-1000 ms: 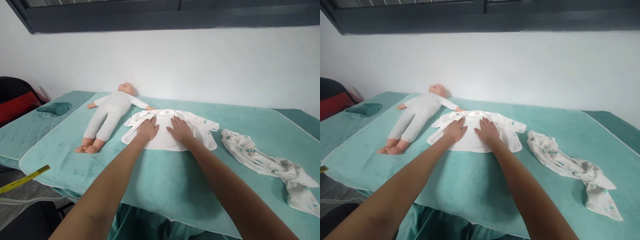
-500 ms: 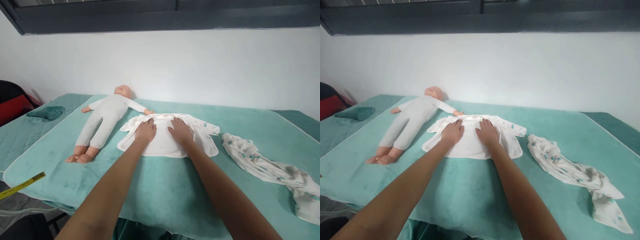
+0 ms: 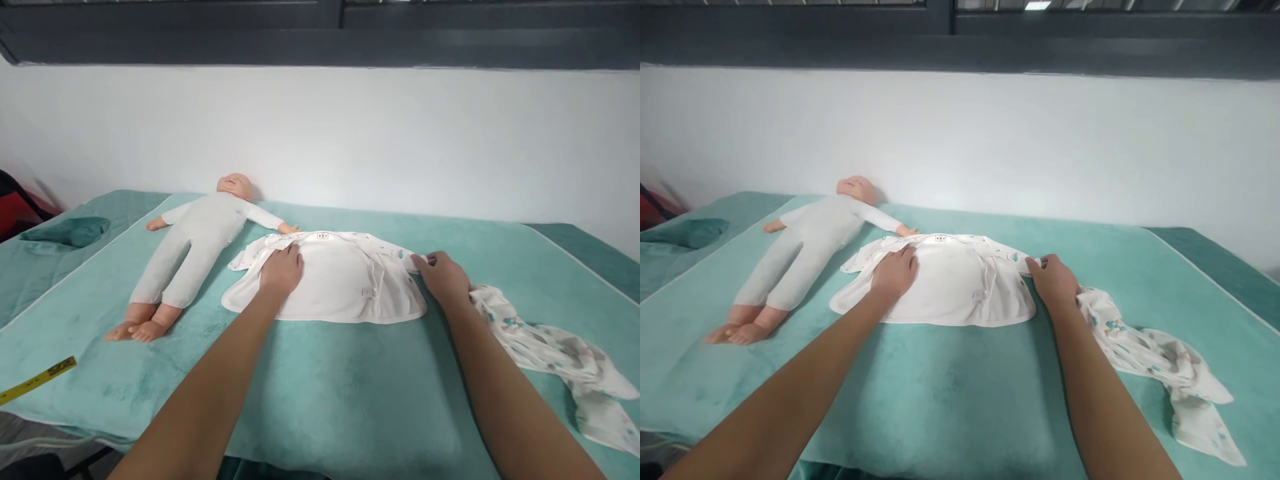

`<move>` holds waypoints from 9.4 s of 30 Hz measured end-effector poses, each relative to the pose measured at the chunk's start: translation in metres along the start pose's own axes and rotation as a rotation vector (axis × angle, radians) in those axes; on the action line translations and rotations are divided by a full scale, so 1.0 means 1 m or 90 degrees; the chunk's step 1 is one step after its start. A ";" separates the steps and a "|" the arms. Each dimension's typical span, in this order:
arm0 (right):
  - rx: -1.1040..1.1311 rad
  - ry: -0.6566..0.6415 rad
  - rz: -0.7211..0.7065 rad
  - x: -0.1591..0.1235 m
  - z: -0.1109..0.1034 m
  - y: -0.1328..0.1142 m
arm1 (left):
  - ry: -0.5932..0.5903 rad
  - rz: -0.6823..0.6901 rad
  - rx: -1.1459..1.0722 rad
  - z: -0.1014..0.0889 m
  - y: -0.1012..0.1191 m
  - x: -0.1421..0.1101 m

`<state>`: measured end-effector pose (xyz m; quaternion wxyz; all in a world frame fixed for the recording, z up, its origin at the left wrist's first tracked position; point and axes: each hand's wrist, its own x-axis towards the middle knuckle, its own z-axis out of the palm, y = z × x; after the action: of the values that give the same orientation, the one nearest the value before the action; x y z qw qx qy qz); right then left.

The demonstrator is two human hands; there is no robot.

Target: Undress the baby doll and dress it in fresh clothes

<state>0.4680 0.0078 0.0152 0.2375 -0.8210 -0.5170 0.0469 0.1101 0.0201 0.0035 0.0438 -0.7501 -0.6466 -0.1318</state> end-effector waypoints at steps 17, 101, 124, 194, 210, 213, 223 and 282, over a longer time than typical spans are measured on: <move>0.692 0.154 0.038 0.059 0.027 -0.007 | 0.005 -0.021 0.014 -0.003 0.003 0.000; -0.029 -0.014 -0.343 -0.001 0.017 -0.057 | 0.073 -0.019 -0.005 0.006 0.000 0.000; -0.144 -0.152 -0.394 -0.077 0.056 -0.125 | -0.064 -0.041 -0.043 0.004 0.002 0.010; 0.052 0.152 -0.659 -0.149 -0.012 -0.029 | 0.153 0.166 -0.074 -0.038 -0.045 -0.149; -0.115 -0.222 -0.605 -0.118 0.090 -0.188 | 0.190 -0.330 -0.207 -0.029 -0.069 -0.096; -0.090 -0.217 -0.654 -0.116 0.092 -0.187 | 0.162 -0.318 -0.222 -0.031 -0.074 -0.085; -0.039 -0.209 -0.736 -0.109 0.100 -0.191 | 0.191 -0.279 -0.324 -0.023 -0.083 -0.077; 0.290 -0.110 -0.601 -0.090 0.121 -0.225 | 0.152 -0.201 -0.342 -0.022 -0.073 -0.082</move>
<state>0.2013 0.0504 -0.0082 0.3617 -0.4199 -0.8245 0.1140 0.0249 -0.0518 -0.0034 -0.1012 -0.6048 -0.6870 -0.3897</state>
